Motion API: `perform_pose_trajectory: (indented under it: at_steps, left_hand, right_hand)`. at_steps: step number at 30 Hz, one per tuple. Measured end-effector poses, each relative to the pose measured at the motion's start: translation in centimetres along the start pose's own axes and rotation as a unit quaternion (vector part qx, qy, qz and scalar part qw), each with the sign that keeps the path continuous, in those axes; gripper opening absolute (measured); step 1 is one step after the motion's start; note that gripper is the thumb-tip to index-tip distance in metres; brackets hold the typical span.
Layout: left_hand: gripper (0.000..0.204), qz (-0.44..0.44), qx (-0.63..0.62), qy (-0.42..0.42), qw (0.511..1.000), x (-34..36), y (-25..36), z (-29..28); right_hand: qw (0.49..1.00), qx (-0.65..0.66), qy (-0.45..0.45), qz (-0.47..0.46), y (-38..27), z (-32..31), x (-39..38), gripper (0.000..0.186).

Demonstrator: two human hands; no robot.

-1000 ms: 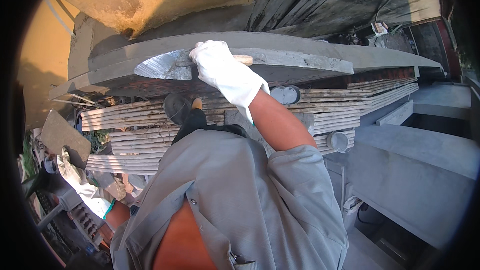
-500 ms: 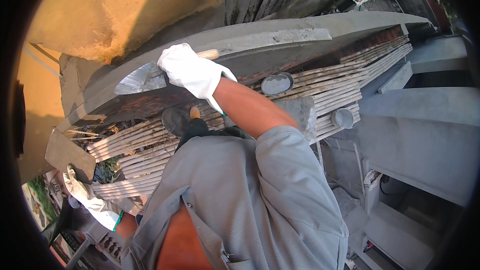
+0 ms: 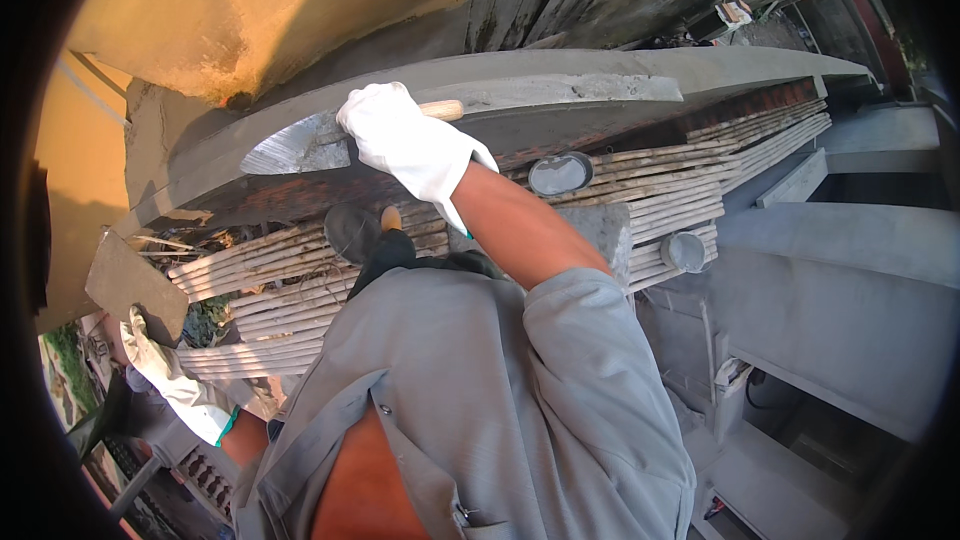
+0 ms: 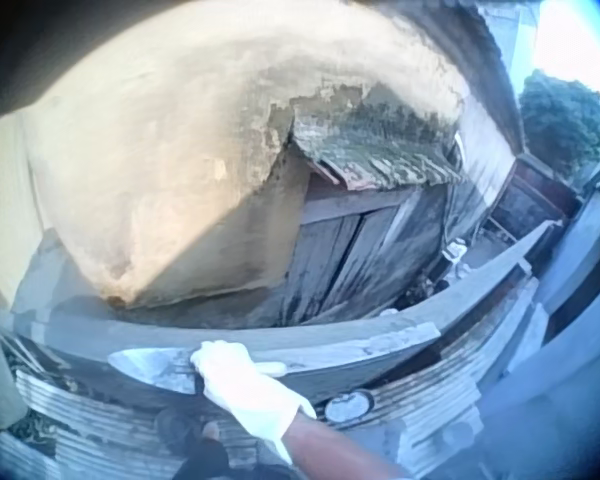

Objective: The person applies wet cement to a curved brick wall using a trowel and smooths it with a rectangular float. They repeatedly scoop cement from a nearby pile, spread it along the wall surface, and level the finish. Another worker is visible below assisting with materials.

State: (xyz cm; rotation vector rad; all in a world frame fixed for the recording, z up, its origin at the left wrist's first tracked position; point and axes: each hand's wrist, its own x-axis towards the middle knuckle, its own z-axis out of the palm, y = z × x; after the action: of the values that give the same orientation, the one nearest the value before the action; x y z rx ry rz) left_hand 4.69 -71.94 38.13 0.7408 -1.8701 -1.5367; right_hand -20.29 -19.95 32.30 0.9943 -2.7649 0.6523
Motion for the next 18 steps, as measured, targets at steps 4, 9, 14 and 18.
perform_pose_trajectory:
  at_steps: [4,9,14,18]
  left_hand:
    - [0.023,-0.013,-0.044,0.009,0.999,-0.5,0.0,0.9]
    - [0.02,0.058,-0.058,0.012,0.997,-1.6,-0.4,1.6]
    - [0.02,0.028,-0.081,0.034,0.996,-1.9,-2.6,1.4]
    - [0.018,0.003,-0.162,0.084,0.983,-2.0,-5.4,0.5]
  right_hand:
    - [0.999,0.017,0.037,-0.026,0.2,0.1,0.1,0.019]
    - [0.998,0.011,-0.069,-0.005,-0.8,-0.7,1.6,0.022]
    - [0.996,0.022,-0.089,0.022,-1.2,-0.7,2.6,0.028]
    - [0.997,0.04,-0.065,0.001,-0.7,0.1,3.3,0.029]
